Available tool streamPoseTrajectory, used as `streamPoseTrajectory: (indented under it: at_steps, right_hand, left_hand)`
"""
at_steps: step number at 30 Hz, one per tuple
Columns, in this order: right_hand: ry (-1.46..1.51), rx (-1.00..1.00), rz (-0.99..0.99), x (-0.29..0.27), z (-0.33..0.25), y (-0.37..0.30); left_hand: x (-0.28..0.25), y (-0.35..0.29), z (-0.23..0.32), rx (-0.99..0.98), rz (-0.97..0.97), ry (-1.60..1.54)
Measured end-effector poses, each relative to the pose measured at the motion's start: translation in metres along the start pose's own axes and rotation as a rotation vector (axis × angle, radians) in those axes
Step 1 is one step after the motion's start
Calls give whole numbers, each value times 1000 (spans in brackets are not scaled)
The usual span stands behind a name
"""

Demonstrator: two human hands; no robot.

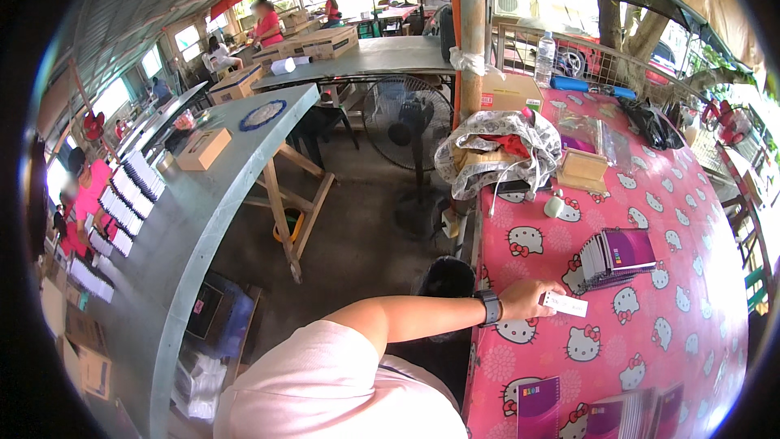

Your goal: The person repeatedly picks small purple notebooks from a stack, applies a label to the spine using a handheld labeler, and places them into a separate stack. The person also handles white and green notebooks, applying labels in the same manner.

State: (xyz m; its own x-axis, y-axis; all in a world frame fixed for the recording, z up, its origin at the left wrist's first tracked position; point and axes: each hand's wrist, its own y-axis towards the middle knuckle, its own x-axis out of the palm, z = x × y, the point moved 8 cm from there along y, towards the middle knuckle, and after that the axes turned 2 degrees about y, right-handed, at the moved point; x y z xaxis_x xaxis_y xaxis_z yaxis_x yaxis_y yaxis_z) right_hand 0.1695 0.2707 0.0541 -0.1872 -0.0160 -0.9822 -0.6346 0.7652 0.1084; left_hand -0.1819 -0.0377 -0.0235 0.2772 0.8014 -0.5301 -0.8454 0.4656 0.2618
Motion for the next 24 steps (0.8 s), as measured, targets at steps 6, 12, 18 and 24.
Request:
streamPoseTrajectory:
  at_steps: [6, 12, 18, 24]
  right_hand:
    - [-6, 1, 7, -5, -1, -3]
    - [8, 7, 14, -8, 6, -9]
    - [0, 162, 54, -18, 49, -35]
    - [9, 346, 36, 4, 84, -36]
  left_hand:
    - [-3, -3, 6, -3, 3, -7]
    - [2, -2, 2, -3, -25, -41]
    - [-62, 5, 33, 179, 393, -583]
    - [-182, 15, 117, 406, 843, -546]
